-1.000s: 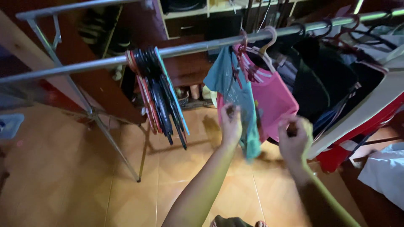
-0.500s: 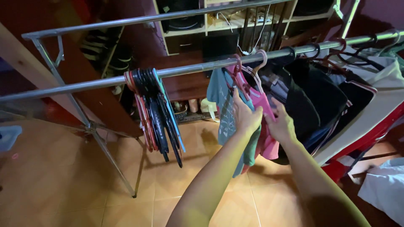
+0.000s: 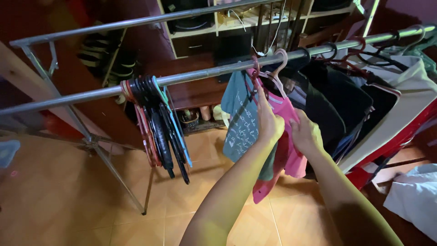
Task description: The person takes clothing items from a basket and hangs them on a drying rack using hangers, including a pink shirt, a light-green shirt, and a pair of black shorts.
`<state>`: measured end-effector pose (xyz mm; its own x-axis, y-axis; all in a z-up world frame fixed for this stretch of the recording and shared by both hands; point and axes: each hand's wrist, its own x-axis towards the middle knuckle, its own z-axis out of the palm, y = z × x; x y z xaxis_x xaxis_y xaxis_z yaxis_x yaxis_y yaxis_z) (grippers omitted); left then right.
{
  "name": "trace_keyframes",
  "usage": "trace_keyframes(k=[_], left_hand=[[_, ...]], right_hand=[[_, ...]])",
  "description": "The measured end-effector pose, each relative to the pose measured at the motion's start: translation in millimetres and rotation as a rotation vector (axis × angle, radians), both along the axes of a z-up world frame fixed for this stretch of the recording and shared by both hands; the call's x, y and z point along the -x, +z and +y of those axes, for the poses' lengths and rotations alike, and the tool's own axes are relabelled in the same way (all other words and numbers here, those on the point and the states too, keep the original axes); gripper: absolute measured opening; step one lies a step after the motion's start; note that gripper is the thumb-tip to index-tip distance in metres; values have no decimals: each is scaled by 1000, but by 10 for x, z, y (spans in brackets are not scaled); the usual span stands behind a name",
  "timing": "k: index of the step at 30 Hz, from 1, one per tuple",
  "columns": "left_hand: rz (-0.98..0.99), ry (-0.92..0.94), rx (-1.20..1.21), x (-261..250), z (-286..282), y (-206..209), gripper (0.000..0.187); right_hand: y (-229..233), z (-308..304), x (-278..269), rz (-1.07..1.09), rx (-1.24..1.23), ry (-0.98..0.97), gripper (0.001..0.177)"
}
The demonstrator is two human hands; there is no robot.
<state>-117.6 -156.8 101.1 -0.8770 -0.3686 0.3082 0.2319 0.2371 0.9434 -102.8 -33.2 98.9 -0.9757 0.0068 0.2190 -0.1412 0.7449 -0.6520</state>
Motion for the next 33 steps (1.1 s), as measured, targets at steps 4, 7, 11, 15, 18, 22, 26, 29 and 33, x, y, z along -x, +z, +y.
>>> trace_keyframes(k=[4,7,11,15,18,22,26,29,33], left_hand=[[34,5,-30,-6,50,23,110],[39,29,7,-5,62,13,109],[27,47,27,8,84,-24,104],[64,44,43,-1,67,-105,102],[166,46,89,-77,36,-222,96],[101,-7,-38,-341,-14,-393,83],[87,-41,-200,-681,-143,-737,73],[-24,-15,-189,-1008,-222,-1193,72],[9,-152,-360,-1449,-304,-1770,69]], right_hand=[[-23,27,12,-9,1,1,41],[-51,62,33,30,-24,22,40],[-36,132,64,-4,-31,28,41],[-47,204,51,4,-55,39,44],[-86,249,-58,-17,-30,35,45],[-200,357,-284,-34,5,25,51],[-384,475,-458,-125,-21,-41,51],[-570,519,-624,-249,24,-75,48],[-1089,674,-786,-319,123,-48,51]])
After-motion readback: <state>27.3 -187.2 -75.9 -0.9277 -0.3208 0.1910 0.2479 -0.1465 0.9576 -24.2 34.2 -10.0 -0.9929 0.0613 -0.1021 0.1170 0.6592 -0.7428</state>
